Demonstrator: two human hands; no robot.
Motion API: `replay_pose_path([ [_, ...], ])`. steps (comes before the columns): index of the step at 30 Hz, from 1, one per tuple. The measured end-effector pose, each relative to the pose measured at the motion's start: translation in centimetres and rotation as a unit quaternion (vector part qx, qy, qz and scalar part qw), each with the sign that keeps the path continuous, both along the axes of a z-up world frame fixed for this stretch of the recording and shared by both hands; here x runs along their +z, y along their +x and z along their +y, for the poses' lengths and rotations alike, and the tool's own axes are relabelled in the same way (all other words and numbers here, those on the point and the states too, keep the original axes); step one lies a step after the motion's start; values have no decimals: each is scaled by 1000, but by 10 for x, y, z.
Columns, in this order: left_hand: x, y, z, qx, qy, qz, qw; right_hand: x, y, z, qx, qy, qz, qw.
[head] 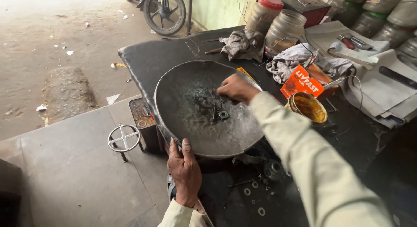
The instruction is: The person sits at a workshop bench repairing a starter motor. They use a screwdriver to unscrew and open the housing, tip parts into a metal bowl, sort the disassembled components, and fit brushes and small parts back into the housing by hand.
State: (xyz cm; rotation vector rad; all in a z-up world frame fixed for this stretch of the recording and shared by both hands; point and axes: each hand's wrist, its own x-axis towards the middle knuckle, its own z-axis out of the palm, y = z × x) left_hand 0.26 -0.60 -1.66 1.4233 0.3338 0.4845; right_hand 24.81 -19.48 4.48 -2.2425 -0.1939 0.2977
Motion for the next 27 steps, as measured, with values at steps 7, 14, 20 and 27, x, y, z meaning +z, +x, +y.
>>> replay_pose_path([
  [7, -28, 9, 4, 1, -23, -38, 999, 99, -116, -45, -16, 3, 13, 1000],
  [14, 66, 16, 9, 52, 274, -155, 948, 66, -162, -113, 3, 233, 85, 969],
  [20, 73, 118, -19, -201, 491, 93, 843, 14, -168, -146, -19, 403, 104, 909],
  [27, 37, 171, -41, -242, 607, 211, 727, -5, -167, -171, -37, 477, 78, 875],
])
